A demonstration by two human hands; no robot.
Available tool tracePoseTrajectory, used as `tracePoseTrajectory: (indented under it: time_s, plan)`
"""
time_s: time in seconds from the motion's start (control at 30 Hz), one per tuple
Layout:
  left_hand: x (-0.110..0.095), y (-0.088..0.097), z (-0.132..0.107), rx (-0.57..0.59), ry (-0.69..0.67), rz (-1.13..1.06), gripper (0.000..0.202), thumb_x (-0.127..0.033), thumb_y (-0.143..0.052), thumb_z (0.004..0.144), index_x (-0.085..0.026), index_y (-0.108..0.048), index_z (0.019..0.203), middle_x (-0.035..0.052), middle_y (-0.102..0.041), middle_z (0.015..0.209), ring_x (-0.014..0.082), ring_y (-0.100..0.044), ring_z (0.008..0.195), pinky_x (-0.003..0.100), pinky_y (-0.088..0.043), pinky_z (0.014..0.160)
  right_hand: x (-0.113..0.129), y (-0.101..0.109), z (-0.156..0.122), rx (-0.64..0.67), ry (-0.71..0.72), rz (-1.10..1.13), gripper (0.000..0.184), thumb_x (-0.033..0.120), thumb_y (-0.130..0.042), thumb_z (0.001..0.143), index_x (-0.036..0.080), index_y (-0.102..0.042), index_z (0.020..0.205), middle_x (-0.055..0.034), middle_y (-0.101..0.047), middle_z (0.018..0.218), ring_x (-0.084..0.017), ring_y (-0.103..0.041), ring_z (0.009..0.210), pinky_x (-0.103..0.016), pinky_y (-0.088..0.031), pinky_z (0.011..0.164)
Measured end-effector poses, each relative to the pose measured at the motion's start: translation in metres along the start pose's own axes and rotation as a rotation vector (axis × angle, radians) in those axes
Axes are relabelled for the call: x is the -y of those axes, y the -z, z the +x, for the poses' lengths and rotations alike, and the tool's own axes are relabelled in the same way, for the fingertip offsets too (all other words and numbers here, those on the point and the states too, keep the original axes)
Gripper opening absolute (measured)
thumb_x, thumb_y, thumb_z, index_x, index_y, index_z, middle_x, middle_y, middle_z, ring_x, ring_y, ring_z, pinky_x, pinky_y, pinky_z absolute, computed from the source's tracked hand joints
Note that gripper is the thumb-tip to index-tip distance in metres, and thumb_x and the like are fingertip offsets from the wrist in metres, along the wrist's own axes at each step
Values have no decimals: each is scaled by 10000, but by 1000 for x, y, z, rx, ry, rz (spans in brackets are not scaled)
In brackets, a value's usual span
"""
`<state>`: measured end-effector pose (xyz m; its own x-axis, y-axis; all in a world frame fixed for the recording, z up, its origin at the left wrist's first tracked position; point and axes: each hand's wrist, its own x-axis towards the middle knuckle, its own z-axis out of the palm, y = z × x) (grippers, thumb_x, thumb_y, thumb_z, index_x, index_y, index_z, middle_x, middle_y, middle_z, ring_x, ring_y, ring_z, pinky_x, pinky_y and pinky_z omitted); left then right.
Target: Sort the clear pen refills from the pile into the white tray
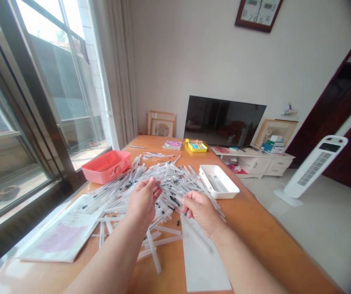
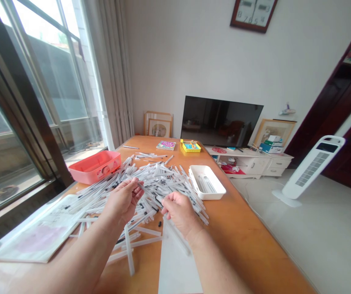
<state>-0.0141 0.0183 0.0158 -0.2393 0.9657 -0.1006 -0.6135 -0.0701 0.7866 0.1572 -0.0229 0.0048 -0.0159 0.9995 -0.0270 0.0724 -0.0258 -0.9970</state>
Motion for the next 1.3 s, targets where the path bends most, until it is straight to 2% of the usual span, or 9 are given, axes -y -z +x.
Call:
tracePoseTrajectory:
  time_s: [0.37, 0.63, 0.77, 0.97, 1.3]
  plan:
    - [6, -3, -4, 15, 24, 4, 227, -248, -790, 767, -148, -591, 815, 24, -658, 781, 64, -574, 614, 194, -505, 628, -4, -5, 0, 37, -8, 33, 171, 334, -640, 811, 167, -621, 785, -25, -688, 666, -91, -496, 521, -222, -367, 545]
    - [13, -5, -6, 63, 22, 37, 301, -322, -818, 731, -164, -569, 791, 11, -651, 784, 70, -573, 643, 211, -505, 666, -6, -9, 1, 37, -56, 142, 165, 336, -643, 801, 179, -592, 807, -19, -682, 679, -99, -539, 534, -203, -322, 477]
    - [11, -5, -8, 80, 23, 73, 307, -311, -815, 730, -173, -545, 773, -2, -640, 749, 72, -578, 629, 226, -512, 675, -7, -7, 3, 29, -53, 215, 206, 350, -696, 779, 173, -598, 823, -23, -685, 700, -104, -566, 563, -204, -367, 497]
    - [11, -5, -10, 106, 70, 169, 251, -310, -749, 799, -177, -536, 797, 36, -687, 798, 101, -630, 646, 252, -528, 674, -9, -1, 7, 47, -71, 350, 262, 359, -763, 763, 173, -613, 869, -19, -688, 710, -93, -569, 581, -195, -382, 518]
    - [14, -7, -14, 120, 39, 149, 303, -314, -780, 763, -191, -505, 799, 14, -682, 751, 111, -643, 631, 257, -536, 675, -6, 1, 5, 41, -5, 306, 270, 390, -761, 769, 166, -632, 847, -31, -693, 696, -117, -583, 581, -220, -413, 520]
